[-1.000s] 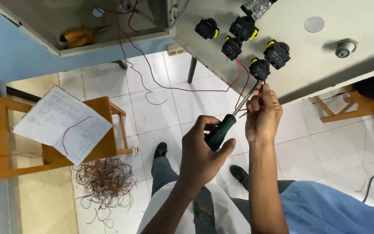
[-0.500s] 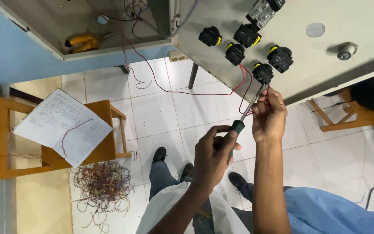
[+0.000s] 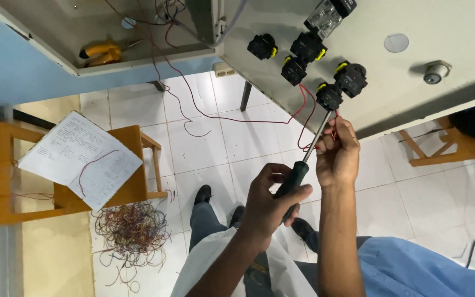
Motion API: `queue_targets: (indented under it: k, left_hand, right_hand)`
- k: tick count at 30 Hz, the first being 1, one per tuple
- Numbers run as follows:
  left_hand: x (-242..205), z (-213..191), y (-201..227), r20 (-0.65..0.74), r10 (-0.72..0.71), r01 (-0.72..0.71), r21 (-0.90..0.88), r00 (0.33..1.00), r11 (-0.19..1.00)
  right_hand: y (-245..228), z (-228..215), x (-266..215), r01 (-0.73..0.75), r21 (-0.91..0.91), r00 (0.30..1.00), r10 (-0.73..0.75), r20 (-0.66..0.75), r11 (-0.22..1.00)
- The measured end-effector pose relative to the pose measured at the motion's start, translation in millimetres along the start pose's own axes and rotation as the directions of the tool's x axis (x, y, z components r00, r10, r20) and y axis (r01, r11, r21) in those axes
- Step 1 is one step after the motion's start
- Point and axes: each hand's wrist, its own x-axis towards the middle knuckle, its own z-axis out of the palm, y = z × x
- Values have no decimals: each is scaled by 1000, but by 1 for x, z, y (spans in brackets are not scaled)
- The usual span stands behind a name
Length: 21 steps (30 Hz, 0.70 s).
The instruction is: Connecting electrical wires to components on a control panel using a screwdriver
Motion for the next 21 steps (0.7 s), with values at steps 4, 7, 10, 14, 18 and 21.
queue_targets:
  k: [4,7,10,14,18,21]
  left_hand:
    - [8,-11,1,-38,46,-43,88,998,995]
    - [8,-16,5,-27,-4,8,142,1000,990]
    - [-2,-6,19,-27,-84,87,101,996,991]
    - [4,-12,3,40,-3,3,13,999,1000]
    - [-1,-33,-7,51,86,-93,169,995,981]
    - [-2,-50,-14,11,198,-196,211,980,958]
  right_hand:
    - [-1,0,3,-22,43,1000,21,24,999]
    - [-4,1,-3,-42,72,999,41,17,997]
    - [-6,-12,-6,-45,113,999,44,12,993]
    - [-11,-21,-20,-13,130,997,2,79,991]
    - [-27,-11,-36,93,46,981,-99,164,995]
    - [-43,-2,-46,126,-91,971,-103,217,988]
